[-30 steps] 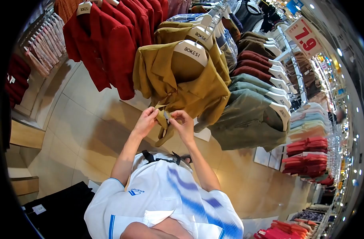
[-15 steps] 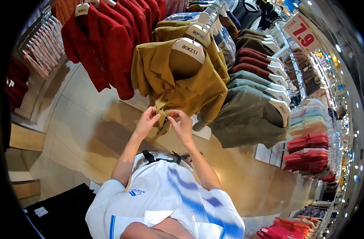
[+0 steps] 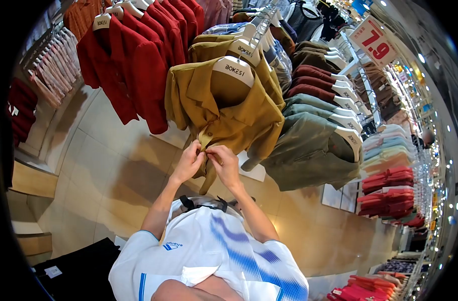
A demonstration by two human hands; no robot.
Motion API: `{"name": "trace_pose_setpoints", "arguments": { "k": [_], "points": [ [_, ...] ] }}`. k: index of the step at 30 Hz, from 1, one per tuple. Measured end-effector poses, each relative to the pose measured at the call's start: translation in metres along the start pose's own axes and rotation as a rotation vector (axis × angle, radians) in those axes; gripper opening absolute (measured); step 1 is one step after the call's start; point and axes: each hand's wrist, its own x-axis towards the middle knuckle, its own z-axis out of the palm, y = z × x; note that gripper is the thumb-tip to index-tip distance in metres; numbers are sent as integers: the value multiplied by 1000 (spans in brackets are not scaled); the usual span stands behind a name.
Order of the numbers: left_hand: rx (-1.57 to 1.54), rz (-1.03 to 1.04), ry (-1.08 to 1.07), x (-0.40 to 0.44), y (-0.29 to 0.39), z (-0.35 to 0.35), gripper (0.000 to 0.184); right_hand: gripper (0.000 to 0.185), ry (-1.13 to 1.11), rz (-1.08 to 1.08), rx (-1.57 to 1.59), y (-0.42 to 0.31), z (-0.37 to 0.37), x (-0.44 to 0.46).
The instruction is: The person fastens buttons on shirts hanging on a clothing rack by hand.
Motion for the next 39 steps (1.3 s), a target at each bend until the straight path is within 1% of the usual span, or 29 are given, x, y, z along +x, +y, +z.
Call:
{"name": "trace_pose_setpoints", "arguments": {
  "k": [3, 5, 7, 9, 11, 16, 18, 19, 22, 24, 27, 29, 30, 32, 34, 36, 39],
  "points": [
    [33, -41, -31, 1, 3, -3, 15, 20, -12, -44, -58, -4, 0, 1],
    [12, -60, -40, 1, 9, -4, 14, 20, 19, 96, 9, -7, 1, 1],
    [-9, -78, -51, 1, 9, -5, 14, 20, 7, 95, 21, -7, 0, 3],
    [-133, -114, -72, 1, 2, -4, 14, 20, -3, 94, 31, -6, -3, 4],
    [-138, -126, -74, 1, -1, -3, 14, 21, -48, 5, -10, -3, -5, 4],
    [-181, -169, -99, 1, -7, -2, 15, 20, -47, -52, -50, -2, -6, 7],
    [-276, -244, -101, -1, -12, 0, 15, 19, -53, -71, -51, -2, -7, 8],
    [-276, -242, -102, -2, -14, 1, 15, 19, -64, -65, -62, -2, -8, 8],
    [-256, -224, -83, 0, -7, 1, 15, 18, -76, -51, -85, -2, -9, 8],
    [-125, -172, -75, 2, 2, -1, 13, 18, -78, -45, -96, 0, -8, 7],
    [-110, -110, -64, 3, 4, -2, 11, 18, -56, -29, -114, 0, -7, 7],
    [-100, -95, -97, 7, 5, -7, 11, 23, -60, 8, -56, -2, -8, 7],
    [-91, -87, -129, 8, 6, -9, 10, 23, -57, 7, -56, -2, -8, 7],
    [-86, -68, -140, 10, 9, -11, 10, 31, -61, 5, -50, -3, -9, 6],
    [-81, -49, -146, 11, 14, -12, 10, 35, -67, -27, -64, -1, -9, 6],
    [-3, 64, -103, 13, 20, -11, 10, 38, -72, -59, -78, -1, -9, 7],
    [31, 123, -87, 14, 23, -10, 11, 43, -61, -69, -109, -5, -11, 9]
  ]
}}
